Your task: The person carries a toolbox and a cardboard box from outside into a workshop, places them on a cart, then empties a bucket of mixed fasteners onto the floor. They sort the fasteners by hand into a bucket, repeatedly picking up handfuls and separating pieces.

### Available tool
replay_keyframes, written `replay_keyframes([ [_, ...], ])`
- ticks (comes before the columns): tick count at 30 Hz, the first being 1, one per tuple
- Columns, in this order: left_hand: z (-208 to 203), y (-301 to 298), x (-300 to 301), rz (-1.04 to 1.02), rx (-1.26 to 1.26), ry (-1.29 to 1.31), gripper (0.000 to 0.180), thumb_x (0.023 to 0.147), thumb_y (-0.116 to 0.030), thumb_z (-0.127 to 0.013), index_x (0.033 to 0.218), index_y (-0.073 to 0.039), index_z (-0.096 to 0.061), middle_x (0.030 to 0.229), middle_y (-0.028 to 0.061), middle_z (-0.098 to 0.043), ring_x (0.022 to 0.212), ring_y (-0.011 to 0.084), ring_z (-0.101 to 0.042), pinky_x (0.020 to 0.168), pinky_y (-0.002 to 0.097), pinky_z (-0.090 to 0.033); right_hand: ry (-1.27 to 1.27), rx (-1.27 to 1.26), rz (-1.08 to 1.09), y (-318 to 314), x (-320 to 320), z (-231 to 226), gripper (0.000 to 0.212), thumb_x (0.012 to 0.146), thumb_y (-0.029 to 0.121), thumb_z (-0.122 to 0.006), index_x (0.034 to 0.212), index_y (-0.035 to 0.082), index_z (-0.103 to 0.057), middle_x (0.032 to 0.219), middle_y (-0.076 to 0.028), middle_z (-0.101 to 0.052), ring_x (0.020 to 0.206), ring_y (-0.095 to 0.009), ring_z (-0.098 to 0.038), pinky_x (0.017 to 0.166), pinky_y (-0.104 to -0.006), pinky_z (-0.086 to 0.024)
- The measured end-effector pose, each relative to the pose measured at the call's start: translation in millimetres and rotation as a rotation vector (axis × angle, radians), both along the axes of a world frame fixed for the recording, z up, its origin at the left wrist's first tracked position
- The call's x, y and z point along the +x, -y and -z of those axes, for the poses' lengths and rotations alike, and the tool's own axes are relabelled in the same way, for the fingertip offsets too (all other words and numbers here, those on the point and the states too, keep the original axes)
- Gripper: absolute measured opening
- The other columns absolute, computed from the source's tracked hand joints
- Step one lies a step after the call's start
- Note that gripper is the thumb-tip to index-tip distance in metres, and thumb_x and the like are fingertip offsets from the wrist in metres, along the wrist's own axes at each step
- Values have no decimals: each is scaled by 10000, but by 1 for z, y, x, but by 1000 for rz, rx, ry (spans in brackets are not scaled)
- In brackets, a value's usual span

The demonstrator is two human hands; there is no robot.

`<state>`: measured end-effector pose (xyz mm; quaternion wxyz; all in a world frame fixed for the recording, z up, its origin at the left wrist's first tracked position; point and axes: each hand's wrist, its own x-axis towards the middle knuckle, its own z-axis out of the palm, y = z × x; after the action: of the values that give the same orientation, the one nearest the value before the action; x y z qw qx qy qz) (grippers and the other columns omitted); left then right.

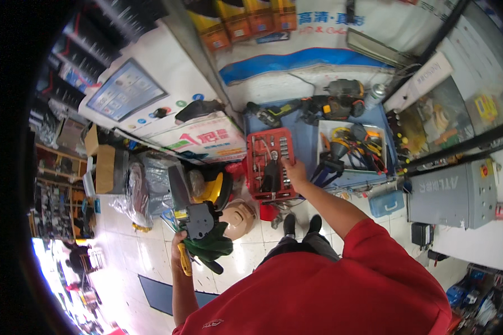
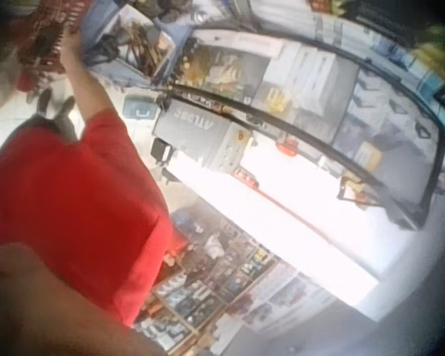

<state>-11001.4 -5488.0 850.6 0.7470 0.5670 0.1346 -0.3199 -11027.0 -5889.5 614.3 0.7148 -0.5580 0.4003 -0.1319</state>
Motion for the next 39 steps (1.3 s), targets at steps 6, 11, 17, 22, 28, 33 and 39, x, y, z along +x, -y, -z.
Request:
replay_keyframes([
  [6,10,10,-28,10,64,-75,608,750,-234,-722,1299,-18,-576,1080,131,-704,913,284,-708,832,387,-592,-32,-5,-23,6,5,32,431,964,371,-709,1162,-12,-708,1051,-107,-739,900,-190,-636,817,-379,-496],
  [11,12,42,-20,101,-84,-86,634,759,-149,-701,1351,-14,-515,1113,142,-685,934,285,-715,821,405,-619,-313,-433,-130,11,11,19,459,941,422,-707,1124,1,-714,977,-168,-740,883,-295,-694,805,-387,-531],
  [17,16,96,17,395,11,-65,606,790,-118,-690,1356,-15,-500,1095,124,-685,941,271,-712,833,389,-614,319,112,-511,-7,-33,-107,499,983,387,-672,1309,13,-612,1234,-167,-673,1094,-235,-652,928,-381,-513],
  [22,13,156,35,730,58,-10,604,782,-54,-761,1340,-2,-537,1166,109,-672,975,238,-694,869,364,-583,397,-105,-673,-25,-93,-177,500,973,312,-715,1357,9,-610,1195,-46,-692,1101,-149,-635,944,-295,-499],
  [28,-17,220,28,954,66,134,500,791,-86,-830,1226,-17,-593,1034,37,-665,915,158,-653,817,318,-528,480,569,-97,-23,-176,-156,360,995,254,-683,1249,-1,-675,1107,-68,-735,953,-132,-695,871,-291,-562],
  [33,-34,251,-3,980,-29,118,541,759,-29,-758,1248,-13,-527,1056,109,-651,941,209,-666,813,353,-564,628,753,335,-38,-271,-127,357,1017,287,-645,1225,-2,-667,1107,-91,-736,957,-176,-723,881,-338,-593],
  [39,-38,280,-83,1139,0,226,556,783,-73,-718,1285,-2,-490,1073,155,-645,880,245,-689,744,370,-604,780,706,618,-91,-389,-99,514,999,514,-593,1255,69,-623,993,-102,-710,784,-216,-703,585,-325,-548],
])
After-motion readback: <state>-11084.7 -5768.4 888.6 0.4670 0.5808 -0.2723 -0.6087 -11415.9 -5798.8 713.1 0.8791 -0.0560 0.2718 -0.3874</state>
